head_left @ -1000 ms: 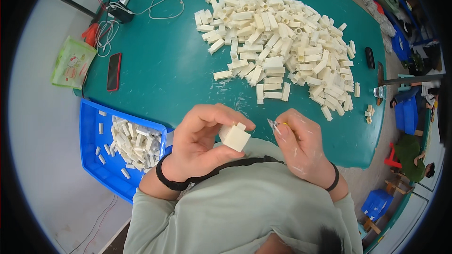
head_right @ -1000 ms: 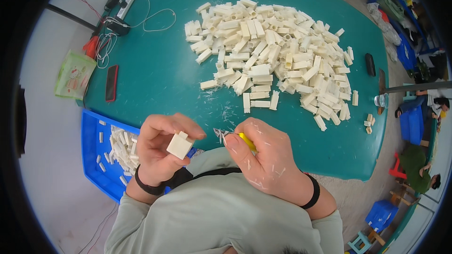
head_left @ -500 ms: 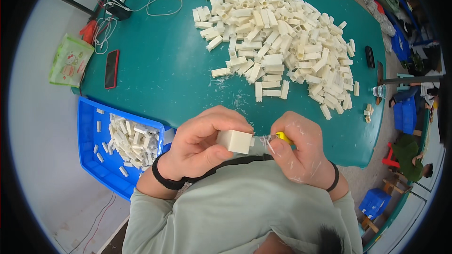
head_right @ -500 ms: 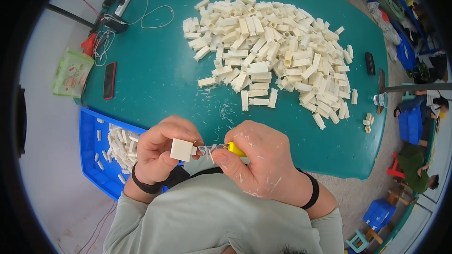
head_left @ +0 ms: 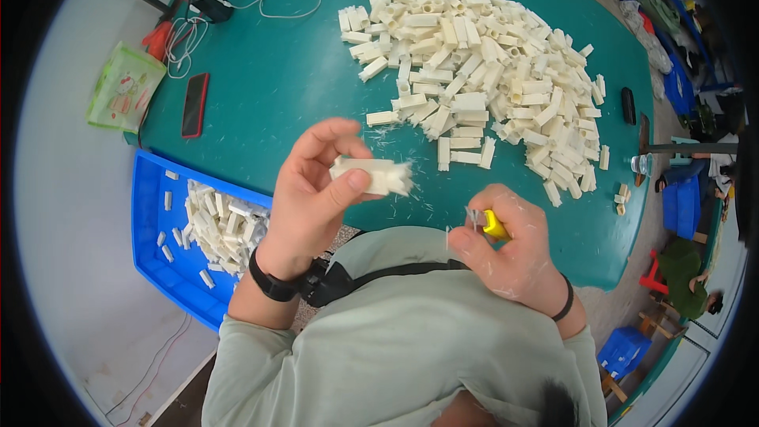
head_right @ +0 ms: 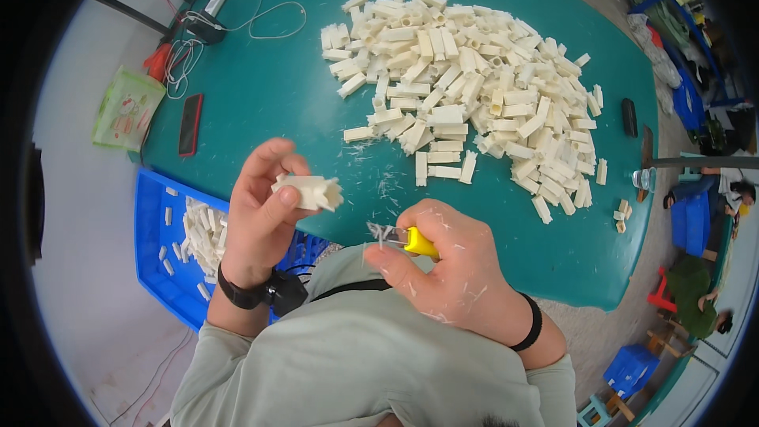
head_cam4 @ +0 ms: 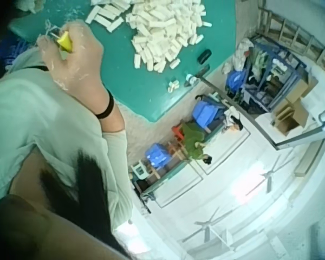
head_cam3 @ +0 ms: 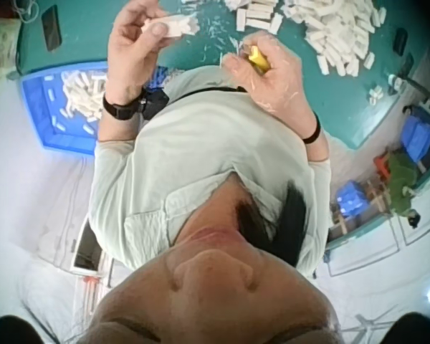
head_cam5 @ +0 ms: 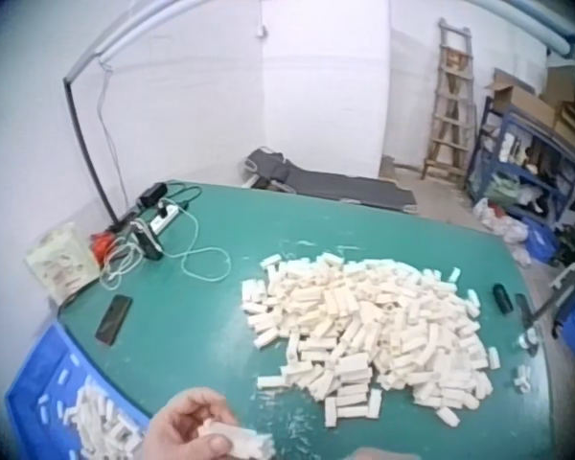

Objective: The person uses a yellow utility knife to trim and shape small white plastic pieces. They pick up each piece from a large pile on a green table, shave off edges, and place the finished pieces into a blue bin.

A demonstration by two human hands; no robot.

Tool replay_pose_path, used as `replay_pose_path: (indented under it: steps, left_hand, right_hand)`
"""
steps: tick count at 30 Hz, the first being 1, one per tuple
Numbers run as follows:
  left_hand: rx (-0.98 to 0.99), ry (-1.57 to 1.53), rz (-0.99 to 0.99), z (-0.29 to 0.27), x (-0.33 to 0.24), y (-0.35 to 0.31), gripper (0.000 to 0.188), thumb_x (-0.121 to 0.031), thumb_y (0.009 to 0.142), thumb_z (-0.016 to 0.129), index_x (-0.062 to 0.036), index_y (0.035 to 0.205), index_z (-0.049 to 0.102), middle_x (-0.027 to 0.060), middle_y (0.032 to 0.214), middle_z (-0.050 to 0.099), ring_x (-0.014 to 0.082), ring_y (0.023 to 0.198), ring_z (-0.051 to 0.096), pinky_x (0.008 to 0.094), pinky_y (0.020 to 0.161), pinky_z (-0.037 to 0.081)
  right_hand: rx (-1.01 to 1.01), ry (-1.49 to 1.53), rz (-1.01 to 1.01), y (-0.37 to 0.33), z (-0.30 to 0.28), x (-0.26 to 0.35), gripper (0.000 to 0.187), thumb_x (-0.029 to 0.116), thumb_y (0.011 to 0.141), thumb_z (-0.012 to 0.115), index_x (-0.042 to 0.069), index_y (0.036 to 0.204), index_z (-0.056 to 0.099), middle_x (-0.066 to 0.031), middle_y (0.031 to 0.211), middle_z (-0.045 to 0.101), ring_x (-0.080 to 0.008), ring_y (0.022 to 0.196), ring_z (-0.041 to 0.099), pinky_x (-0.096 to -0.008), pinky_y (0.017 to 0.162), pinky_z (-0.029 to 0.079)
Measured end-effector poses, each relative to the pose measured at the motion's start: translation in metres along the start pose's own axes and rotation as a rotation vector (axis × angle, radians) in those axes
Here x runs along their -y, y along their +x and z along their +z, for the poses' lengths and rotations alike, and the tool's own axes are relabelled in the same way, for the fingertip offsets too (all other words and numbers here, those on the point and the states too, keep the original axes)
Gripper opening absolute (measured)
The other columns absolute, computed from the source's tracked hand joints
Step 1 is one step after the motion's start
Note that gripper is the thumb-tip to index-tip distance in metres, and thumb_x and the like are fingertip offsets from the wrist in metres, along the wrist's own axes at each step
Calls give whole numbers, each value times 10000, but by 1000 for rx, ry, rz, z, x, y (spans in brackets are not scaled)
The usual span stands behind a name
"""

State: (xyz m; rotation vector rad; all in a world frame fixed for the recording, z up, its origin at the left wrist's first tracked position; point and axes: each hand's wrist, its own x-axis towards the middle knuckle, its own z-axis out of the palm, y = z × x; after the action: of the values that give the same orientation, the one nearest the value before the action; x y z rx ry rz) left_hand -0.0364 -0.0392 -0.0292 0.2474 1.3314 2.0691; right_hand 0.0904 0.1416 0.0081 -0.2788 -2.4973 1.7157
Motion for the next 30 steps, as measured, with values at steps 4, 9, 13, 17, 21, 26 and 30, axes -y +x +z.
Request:
replay_pose_path:
  steps: [4, 9, 13, 17, 21, 26, 30]
  left_hand:
    - [-187, 264, -37, -53, 6, -8, 200, -110, 827, 650, -32, 982, 549, 28, 928, 551, 133, 848, 595, 262, 719, 534]
    - [-872, 1341, 209, -194, 6, -52, 65, -32, 758, 655, -10, 799, 610, 79, 811, 594, 178, 728, 574, 299, 610, 451]
    - [-751, 1773, 446, -191, 14, -36, 146, -32, 708, 649, -18, 850, 616, 142, 887, 626, 327, 875, 568, 404, 782, 442]
    - [-312, 1599, 528, -114, 76, 42, 219, -29, 691, 665, -43, 903, 614, 149, 1019, 601, 331, 964, 542, 397, 836, 449]
    - [-31, 1540, 440, -72, 126, 101, 313, -53, 696, 689, -74, 995, 598, 127, 1019, 607, 316, 938, 545, 390, 812, 455]
    - [8, 1397, 162, -61, 135, 112, 374, -45, 738, 671, -49, 1088, 542, 99, 900, 630, 267, 849, 578, 353, 730, 483]
    - [98, 576, -109, -2, 64, 72, 438, -39, 765, 700, -48, 1147, 487, 52, 901, 591, 129, 820, 598, 257, 672, 490]
  right_hand:
    - [-33, -9, 7, 0, -2, -6, 212, 124, 765, 708, 2, 789, 535, -71, 669, 507, -149, 544, 447, -256, 489, 362]
    - [-90, -51, 16, 2, -10, -14, 194, 105, 786, 684, 5, 771, 518, -51, 643, 467, -125, 535, 401, -245, 483, 337]
    - [-86, 43, 43, 6, -8, -16, 189, 100, 802, 669, 9, 759, 509, -42, 641, 464, -112, 534, 395, -239, 482, 330]
    - [-77, 11, 24, 9, -11, -19, 186, 100, 809, 664, 10, 761, 509, -37, 638, 468, -100, 533, 390, -235, 480, 329]
    - [-96, -16, 62, 5, -19, -15, 184, 101, 812, 663, 9, 762, 512, -45, 646, 488, -96, 535, 395, -234, 479, 334]
    - [-152, -18, 108, 0, -24, -22, 190, 112, 811, 669, 4, 772, 517, -50, 650, 508, -94, 543, 412, -229, 491, 353]
    - [-135, 54, 141, 4, -17, -24, 208, 130, 808, 681, 2, 787, 518, -41, 644, 506, -88, 553, 429, -226, 500, 371]
